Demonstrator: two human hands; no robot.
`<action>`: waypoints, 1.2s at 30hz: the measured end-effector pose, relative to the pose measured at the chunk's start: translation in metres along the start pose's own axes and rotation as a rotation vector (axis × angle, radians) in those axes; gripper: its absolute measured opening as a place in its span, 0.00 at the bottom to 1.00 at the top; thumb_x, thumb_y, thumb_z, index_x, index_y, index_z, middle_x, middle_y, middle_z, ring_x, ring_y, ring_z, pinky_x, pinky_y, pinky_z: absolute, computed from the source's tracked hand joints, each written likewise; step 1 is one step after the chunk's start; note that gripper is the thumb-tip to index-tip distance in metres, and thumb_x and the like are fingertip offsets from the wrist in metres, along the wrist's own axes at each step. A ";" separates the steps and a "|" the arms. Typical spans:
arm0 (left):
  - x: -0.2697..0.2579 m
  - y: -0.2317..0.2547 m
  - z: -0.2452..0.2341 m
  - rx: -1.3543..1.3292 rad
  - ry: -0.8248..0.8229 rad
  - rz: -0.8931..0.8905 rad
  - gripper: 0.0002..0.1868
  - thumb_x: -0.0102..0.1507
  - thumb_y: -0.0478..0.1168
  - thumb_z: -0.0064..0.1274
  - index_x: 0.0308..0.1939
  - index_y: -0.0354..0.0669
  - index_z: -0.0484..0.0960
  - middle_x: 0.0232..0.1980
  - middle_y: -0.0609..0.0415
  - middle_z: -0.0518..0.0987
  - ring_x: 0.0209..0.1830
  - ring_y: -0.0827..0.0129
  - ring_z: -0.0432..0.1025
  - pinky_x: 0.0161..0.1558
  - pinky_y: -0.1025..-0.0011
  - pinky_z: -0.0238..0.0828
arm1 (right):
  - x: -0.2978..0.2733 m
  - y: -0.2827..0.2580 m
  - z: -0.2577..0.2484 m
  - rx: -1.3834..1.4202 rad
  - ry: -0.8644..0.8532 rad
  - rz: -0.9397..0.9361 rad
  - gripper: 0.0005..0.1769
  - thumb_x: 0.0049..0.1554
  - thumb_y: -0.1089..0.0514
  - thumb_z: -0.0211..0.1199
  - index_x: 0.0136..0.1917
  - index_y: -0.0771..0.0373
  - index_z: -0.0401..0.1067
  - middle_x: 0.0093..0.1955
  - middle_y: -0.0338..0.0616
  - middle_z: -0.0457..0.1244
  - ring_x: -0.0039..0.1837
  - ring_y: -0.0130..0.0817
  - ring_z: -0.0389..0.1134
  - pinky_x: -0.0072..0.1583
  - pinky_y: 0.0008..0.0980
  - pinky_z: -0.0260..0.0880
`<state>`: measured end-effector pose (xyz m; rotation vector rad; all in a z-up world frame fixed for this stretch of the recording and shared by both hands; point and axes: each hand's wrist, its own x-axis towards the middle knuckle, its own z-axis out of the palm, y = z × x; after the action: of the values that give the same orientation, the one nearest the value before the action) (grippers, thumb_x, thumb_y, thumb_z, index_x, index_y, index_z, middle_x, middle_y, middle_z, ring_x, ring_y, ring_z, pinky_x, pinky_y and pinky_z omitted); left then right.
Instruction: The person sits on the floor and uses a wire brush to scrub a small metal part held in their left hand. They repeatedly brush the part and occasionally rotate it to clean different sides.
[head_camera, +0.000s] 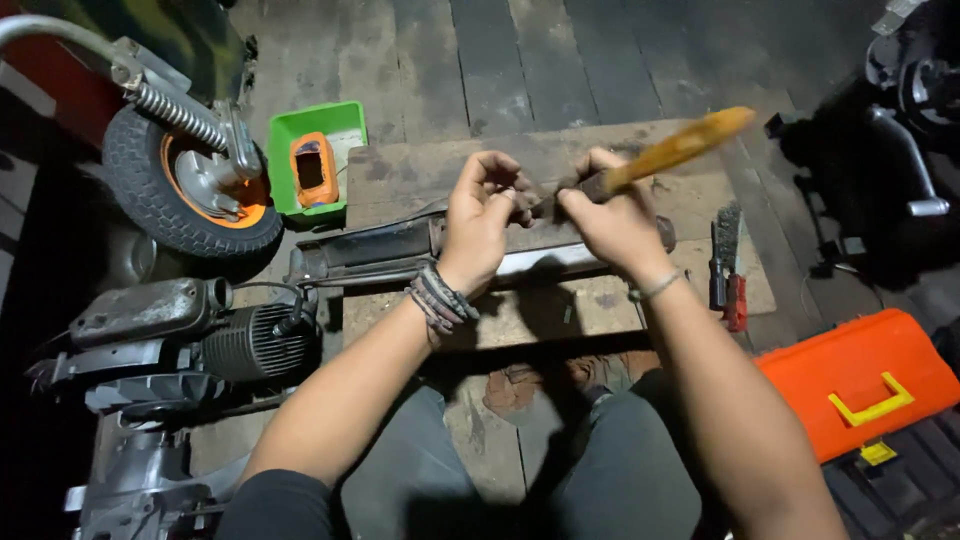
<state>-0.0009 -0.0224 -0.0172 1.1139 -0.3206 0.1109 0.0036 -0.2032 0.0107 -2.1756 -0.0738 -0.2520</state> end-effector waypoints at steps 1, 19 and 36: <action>-0.001 0.006 0.001 -0.001 -0.003 0.000 0.14 0.66 0.25 0.37 0.53 0.41 0.69 0.43 0.49 0.74 0.35 0.68 0.76 0.35 0.71 0.80 | 0.001 0.003 -0.004 -0.001 0.003 0.001 0.05 0.50 0.53 0.65 0.42 0.52 0.75 0.35 0.47 0.65 0.43 0.44 0.69 0.48 0.38 0.66; 0.003 0.026 -0.006 0.198 0.029 0.183 0.17 0.63 0.23 0.30 0.48 0.43 0.70 0.40 0.47 0.77 0.40 0.68 0.74 0.35 0.75 0.73 | -0.012 -0.033 -0.028 0.107 0.240 -0.515 0.06 0.58 0.68 0.66 0.49 0.62 0.73 0.46 0.49 0.65 0.52 0.52 0.69 0.56 0.41 0.68; 0.001 0.008 -0.005 0.340 -0.035 0.238 0.18 0.63 0.23 0.30 0.51 0.45 0.67 0.40 0.55 0.70 0.42 0.69 0.73 0.40 0.70 0.75 | -0.001 -0.001 0.003 0.025 0.089 -0.665 0.11 0.52 0.66 0.70 0.47 0.66 0.71 0.41 0.59 0.64 0.48 0.66 0.68 0.51 0.55 0.68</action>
<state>-0.0014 -0.0142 -0.0121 1.4121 -0.4772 0.3679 0.0026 -0.2000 0.0091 -2.0488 -0.7489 -0.7152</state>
